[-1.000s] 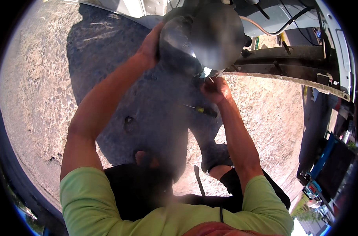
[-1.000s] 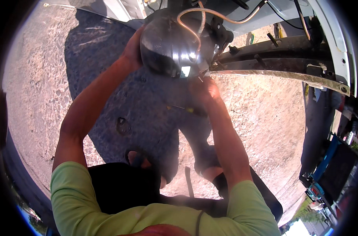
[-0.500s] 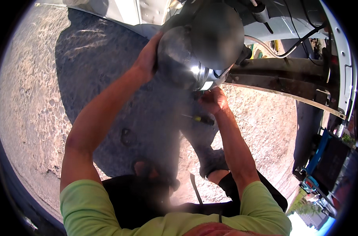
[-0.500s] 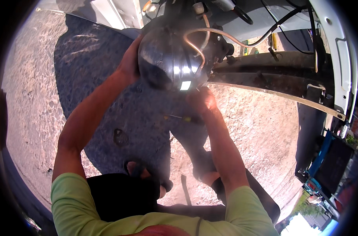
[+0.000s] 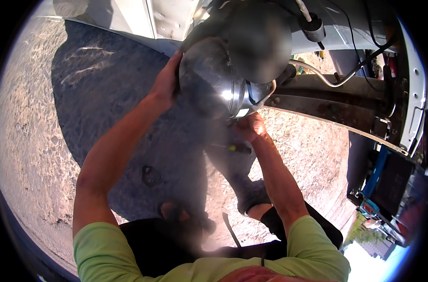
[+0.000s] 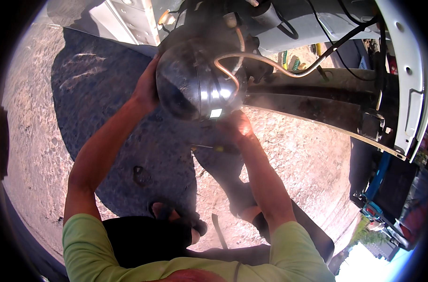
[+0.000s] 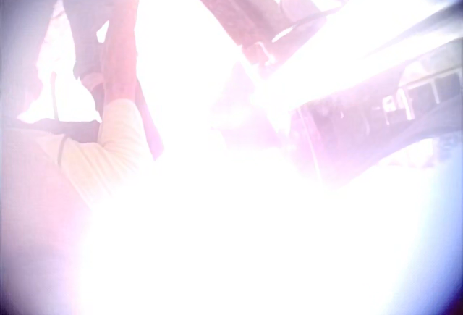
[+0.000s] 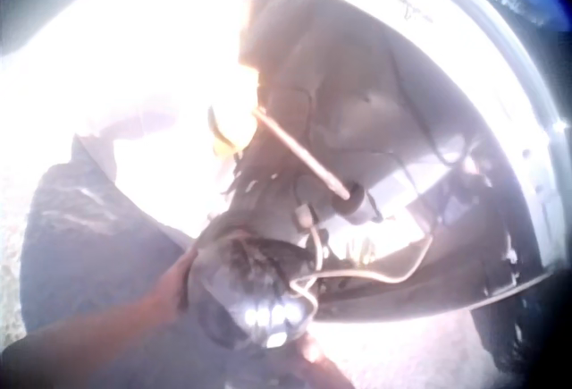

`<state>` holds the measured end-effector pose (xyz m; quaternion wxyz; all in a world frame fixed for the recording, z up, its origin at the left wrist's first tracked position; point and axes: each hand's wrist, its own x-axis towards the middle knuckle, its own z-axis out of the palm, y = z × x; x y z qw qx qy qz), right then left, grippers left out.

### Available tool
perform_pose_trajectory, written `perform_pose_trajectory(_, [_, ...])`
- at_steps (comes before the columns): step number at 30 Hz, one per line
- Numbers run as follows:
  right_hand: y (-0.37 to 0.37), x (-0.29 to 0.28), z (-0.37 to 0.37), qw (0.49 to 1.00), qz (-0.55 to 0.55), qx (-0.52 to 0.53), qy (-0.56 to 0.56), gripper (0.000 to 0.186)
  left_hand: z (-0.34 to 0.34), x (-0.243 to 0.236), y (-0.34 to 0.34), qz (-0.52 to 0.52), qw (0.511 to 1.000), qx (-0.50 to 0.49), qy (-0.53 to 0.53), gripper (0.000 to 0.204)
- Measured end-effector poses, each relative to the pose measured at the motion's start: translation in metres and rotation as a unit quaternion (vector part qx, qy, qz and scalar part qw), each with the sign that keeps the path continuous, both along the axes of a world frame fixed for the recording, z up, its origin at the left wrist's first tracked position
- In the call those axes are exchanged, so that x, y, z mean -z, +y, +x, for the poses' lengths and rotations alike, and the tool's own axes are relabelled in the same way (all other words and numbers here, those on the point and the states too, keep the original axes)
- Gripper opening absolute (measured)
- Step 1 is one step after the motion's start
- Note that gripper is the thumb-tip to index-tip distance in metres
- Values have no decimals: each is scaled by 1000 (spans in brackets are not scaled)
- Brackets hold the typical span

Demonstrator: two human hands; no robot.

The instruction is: The person uses a screwdriver and pliers to disassemble a white appliance on the ground, eventually pulling out a black internal component by hand.

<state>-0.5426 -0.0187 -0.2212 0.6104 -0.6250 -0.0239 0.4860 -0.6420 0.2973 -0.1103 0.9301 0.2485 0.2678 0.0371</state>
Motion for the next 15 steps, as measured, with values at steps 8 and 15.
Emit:
perform_pose_trajectory(8, [-15, -17, 7, 916, 70, 240, 314, 3, -22, 67, 6, 529, 848, 20, -4, 30])
perform_pose_trajectory(15, [-9, -24, 2, 945, 7, 223, 239, 7, -22, 56, 14, 470, 881, 41, 16, 28])
